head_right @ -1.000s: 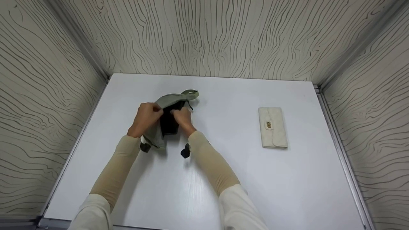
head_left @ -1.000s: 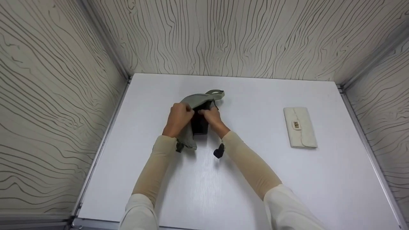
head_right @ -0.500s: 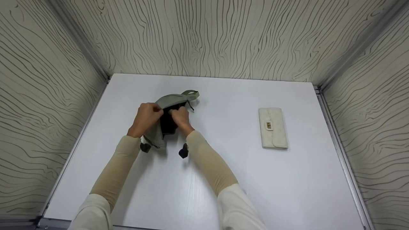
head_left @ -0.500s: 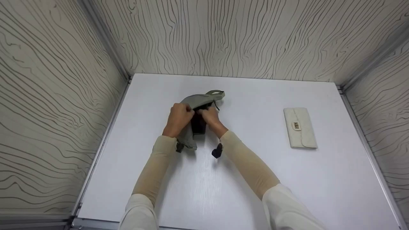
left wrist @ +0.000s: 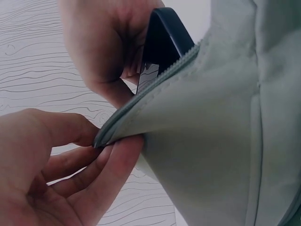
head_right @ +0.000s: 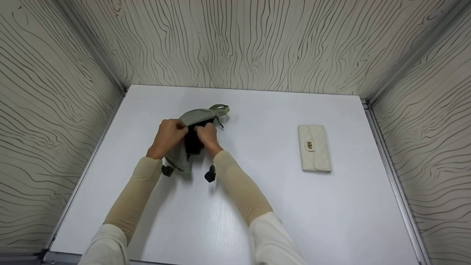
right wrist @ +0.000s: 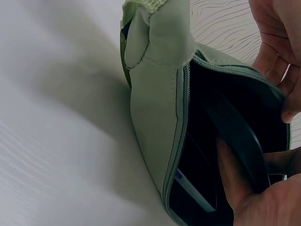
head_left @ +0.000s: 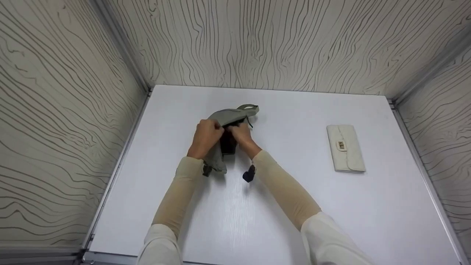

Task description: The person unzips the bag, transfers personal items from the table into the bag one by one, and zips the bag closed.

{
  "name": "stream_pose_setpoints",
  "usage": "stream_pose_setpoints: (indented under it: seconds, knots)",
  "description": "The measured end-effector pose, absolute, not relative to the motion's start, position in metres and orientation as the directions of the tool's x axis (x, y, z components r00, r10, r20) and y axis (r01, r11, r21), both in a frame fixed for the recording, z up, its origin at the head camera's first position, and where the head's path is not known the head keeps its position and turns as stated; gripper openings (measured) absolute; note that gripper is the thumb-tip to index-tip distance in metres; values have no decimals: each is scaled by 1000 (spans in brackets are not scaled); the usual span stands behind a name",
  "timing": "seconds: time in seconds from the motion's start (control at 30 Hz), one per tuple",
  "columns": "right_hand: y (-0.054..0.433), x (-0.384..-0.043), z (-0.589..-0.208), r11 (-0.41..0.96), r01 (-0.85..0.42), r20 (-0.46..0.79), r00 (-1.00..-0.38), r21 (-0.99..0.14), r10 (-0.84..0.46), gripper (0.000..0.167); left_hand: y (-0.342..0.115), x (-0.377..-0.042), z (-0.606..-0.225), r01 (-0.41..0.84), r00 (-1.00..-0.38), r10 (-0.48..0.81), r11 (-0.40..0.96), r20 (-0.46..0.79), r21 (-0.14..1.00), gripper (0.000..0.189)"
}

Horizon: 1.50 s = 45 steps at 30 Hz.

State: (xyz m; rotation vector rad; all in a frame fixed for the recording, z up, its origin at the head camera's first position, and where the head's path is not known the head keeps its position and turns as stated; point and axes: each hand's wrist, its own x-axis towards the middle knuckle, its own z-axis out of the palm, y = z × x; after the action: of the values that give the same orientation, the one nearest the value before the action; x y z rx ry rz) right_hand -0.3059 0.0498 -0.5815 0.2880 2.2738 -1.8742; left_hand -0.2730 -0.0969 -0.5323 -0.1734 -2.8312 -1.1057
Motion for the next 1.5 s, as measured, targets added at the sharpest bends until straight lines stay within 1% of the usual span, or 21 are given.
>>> stream_pose_setpoints:
  seconds: [0.27, 0.43, 0.67, 0.83, 0.97, 1.07, 1.27, 1.43, 1.5]
  knots:
    - [49, -306, -583, 135, 257, -259, -966, -957, 2, 39, -95, -271, -530, 158, -986, 84, 740, 144, 654, 17]
    - [47, -307, -583, 137, 266, -265, -964, -954, 26, 34, -95, -271, -531, 160, -985, 79, 744, 153, 649, 16]
    - [45, -305, -583, 172, 297, -295, -955, -939, 36, 45, -95, -271, -531, 162, -985, 75, 739, 159, 654, 17]
    - [44, -305, -583, 181, 292, -290, -956, -939, 36, 45, -95, -271, -531, 160, -985, 74, 737, 158, 656, 19]
    - [43, -305, -585, 195, 284, -283, -959, -939, 33, 41, -95, -271, -532, 157, -985, 73, 731, 153, 664, 18]
    - [43, -304, -586, 189, 295, -297, -955, -937, 17, 40, -95, -271, -532, 152, -987, 71, 727, 147, 669, 18]
    - [42, -302, -587, 157, 344, -348, -937, -926, 3, 45, -95, -272, -531, 148, -988, 81, 735, 131, 661, 19]
    - [39, -299, -587, 173, 356, -361, -933, -918, 7, 49, -95, -272, -532, 149, -988, 78, 738, 137, 658, 17]
    - [38, -298, -588, 178, 354, -358, -934, -918, 11, 49, -96, -271, -532, 149, -988, 77, 740, 137, 656, 17]
